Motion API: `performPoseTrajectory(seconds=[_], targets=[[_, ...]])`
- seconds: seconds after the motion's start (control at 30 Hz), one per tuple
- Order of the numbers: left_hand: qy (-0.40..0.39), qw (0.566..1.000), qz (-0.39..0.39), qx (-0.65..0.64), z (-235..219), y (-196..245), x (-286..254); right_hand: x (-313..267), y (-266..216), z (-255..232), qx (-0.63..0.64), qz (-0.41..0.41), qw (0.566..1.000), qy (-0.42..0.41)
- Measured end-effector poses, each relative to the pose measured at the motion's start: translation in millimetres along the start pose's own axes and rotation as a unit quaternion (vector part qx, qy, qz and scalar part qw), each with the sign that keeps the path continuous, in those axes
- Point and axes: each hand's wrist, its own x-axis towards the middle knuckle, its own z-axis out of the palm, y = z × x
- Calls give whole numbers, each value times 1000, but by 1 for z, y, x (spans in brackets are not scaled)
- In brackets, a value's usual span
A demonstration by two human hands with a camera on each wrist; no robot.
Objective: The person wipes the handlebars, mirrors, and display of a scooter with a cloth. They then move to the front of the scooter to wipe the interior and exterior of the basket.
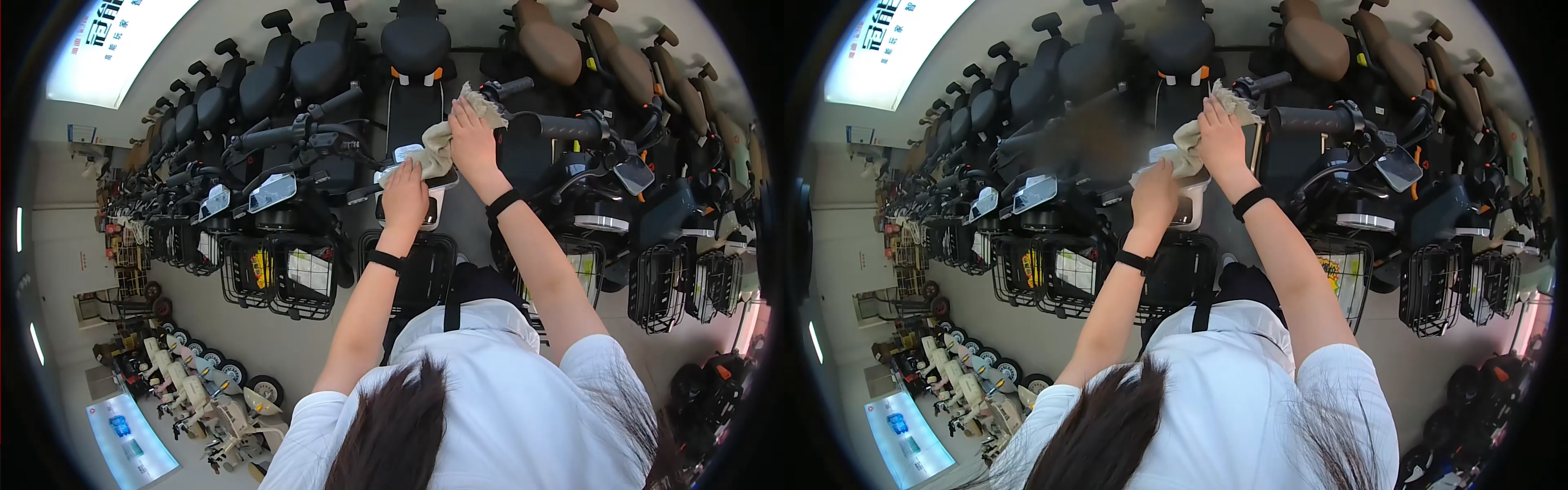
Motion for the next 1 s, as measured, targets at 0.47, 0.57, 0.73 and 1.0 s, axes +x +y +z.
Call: performPoseTrajectory(seconds=[0.47,0.57,0.73,1.0], targets=[[74,997,-17,26,-29,-18,-29,-5,-39,57,10,-21,993,-113],[32,999,-32,-26,-27,-15,-23,11,-17,28,104,-46,987,-110],[6,993,30,-117,-11,-5,-6,50,15,-58,174,-7,982,67],[-22,984,127,-125,47,31,24,9,58,-26,178,39,982,57]])
